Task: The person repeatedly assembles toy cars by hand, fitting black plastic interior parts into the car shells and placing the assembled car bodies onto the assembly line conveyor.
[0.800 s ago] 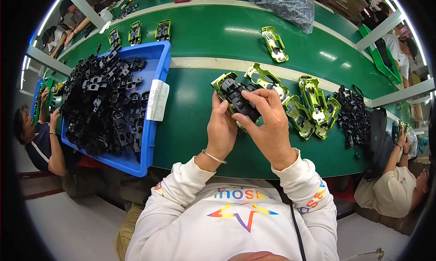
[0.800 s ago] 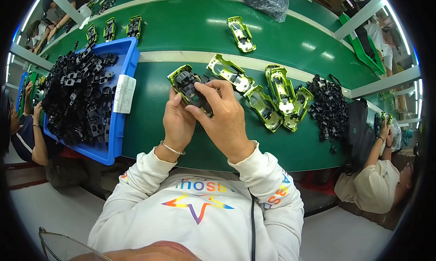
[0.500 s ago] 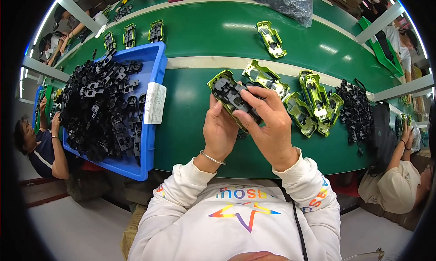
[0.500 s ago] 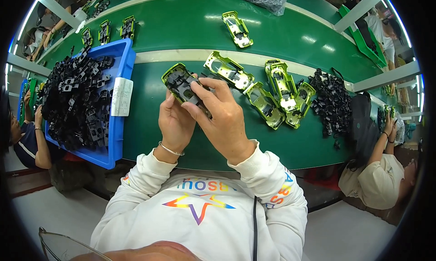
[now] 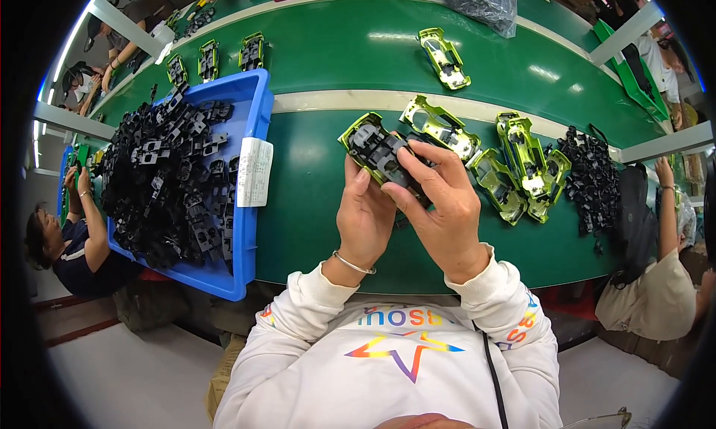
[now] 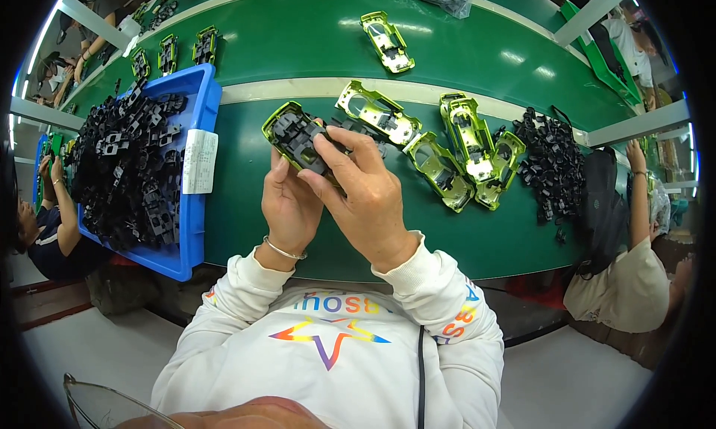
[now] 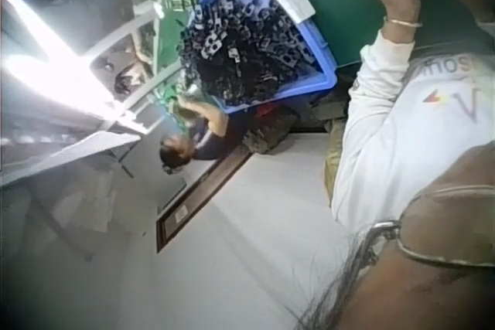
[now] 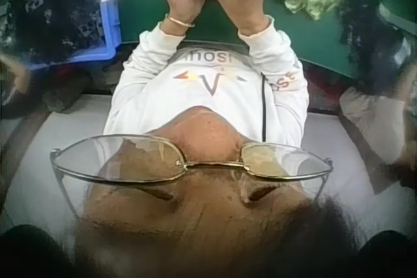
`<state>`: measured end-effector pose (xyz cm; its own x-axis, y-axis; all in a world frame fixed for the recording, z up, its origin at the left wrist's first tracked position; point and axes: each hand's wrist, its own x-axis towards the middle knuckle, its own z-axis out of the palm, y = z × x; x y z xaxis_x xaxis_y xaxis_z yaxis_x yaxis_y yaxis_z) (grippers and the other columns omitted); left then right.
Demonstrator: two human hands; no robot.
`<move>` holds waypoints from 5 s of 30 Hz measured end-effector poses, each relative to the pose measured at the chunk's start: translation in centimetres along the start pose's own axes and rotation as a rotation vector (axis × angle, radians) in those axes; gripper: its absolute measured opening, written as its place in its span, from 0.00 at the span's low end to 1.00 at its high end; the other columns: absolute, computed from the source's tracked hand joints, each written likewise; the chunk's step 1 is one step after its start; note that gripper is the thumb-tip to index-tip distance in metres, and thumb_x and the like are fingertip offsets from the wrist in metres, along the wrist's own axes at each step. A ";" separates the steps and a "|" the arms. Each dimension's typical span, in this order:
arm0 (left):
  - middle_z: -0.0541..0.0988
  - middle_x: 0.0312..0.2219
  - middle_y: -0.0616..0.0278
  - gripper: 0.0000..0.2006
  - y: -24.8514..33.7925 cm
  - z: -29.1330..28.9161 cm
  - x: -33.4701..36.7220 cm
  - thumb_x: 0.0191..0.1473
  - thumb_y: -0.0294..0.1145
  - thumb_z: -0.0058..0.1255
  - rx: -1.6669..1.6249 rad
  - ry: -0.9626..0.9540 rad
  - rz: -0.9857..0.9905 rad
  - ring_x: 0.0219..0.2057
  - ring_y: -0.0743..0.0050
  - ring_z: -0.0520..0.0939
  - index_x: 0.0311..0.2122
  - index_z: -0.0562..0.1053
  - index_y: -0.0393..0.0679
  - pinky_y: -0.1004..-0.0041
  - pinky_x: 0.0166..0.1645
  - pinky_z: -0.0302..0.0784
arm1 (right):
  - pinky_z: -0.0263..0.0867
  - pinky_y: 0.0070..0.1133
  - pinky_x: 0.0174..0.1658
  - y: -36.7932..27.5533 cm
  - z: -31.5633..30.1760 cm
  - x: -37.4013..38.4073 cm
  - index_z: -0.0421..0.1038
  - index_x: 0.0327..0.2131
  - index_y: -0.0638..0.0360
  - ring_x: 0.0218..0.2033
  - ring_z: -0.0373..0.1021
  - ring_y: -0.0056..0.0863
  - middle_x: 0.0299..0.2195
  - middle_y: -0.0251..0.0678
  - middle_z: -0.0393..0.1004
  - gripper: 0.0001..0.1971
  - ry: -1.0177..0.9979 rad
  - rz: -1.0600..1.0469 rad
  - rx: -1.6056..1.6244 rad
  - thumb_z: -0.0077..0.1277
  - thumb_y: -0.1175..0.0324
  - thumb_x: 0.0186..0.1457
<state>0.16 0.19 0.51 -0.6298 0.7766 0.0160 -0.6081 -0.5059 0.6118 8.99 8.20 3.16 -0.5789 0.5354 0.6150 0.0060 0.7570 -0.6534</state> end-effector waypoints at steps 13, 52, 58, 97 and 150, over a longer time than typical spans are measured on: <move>0.72 0.56 0.56 0.23 0.1 -0.9 -0.1 0.65 0.37 0.30 0.021 0.023 -0.020 0.58 0.64 0.72 0.63 0.59 0.45 0.63 0.64 0.64 | 0.73 0.30 0.32 -2.0 -2.1 1.4 0.72 0.49 0.63 0.33 0.76 0.43 0.49 0.45 0.70 0.18 -0.306 0.166 -0.045 0.59 0.70 0.55; 0.72 0.55 0.56 0.23 1.0 -0.5 0.4 0.66 0.38 0.30 0.144 -0.027 -0.036 0.57 0.65 0.73 0.63 0.59 0.41 0.63 0.63 0.65 | 0.73 0.30 0.33 -3.1 -3.1 2.3 0.72 0.50 0.59 0.34 0.76 0.40 0.49 0.46 0.70 0.23 -0.439 -0.039 -0.302 0.56 0.78 0.47; 0.73 0.54 0.51 0.21 0.7 -0.6 0.1 0.65 0.34 0.40 0.220 -0.021 -0.053 0.47 0.66 0.79 0.61 0.58 0.41 0.68 0.53 0.78 | 0.66 0.25 0.36 -3.0 -4.7 2.5 0.78 0.47 0.52 0.34 0.76 0.32 0.45 0.32 0.75 0.19 -0.489 -0.130 -0.398 0.60 0.76 0.48; 0.76 0.50 0.51 0.20 4.4 -5.7 1.8 0.70 0.42 0.33 0.329 0.164 -0.026 0.44 0.59 0.83 0.59 0.62 0.41 0.63 0.45 0.83 | 0.73 0.24 0.36 0.8 -2.6 -3.7 0.71 0.47 0.62 0.33 0.76 0.31 0.39 0.37 0.74 0.16 -0.582 0.161 -0.100 0.58 0.76 0.55; 0.76 0.39 0.58 0.26 4.6 -6.0 20.6 0.49 0.20 0.46 0.432 0.291 0.230 0.36 0.73 0.77 0.57 0.67 0.31 0.73 0.43 0.76 | 0.61 0.14 0.28 3.0 -4.8 -3.8 0.78 0.43 0.62 0.24 0.63 0.11 0.28 0.25 0.73 0.10 -0.305 0.695 0.523 0.57 0.70 0.58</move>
<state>-18.53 11.62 -1.08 -0.8668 0.4986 0.0059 -0.2254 -0.4025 0.8873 15.17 10.20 1.01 -0.7735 0.6281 -0.0846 0.1060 -0.0033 -0.9944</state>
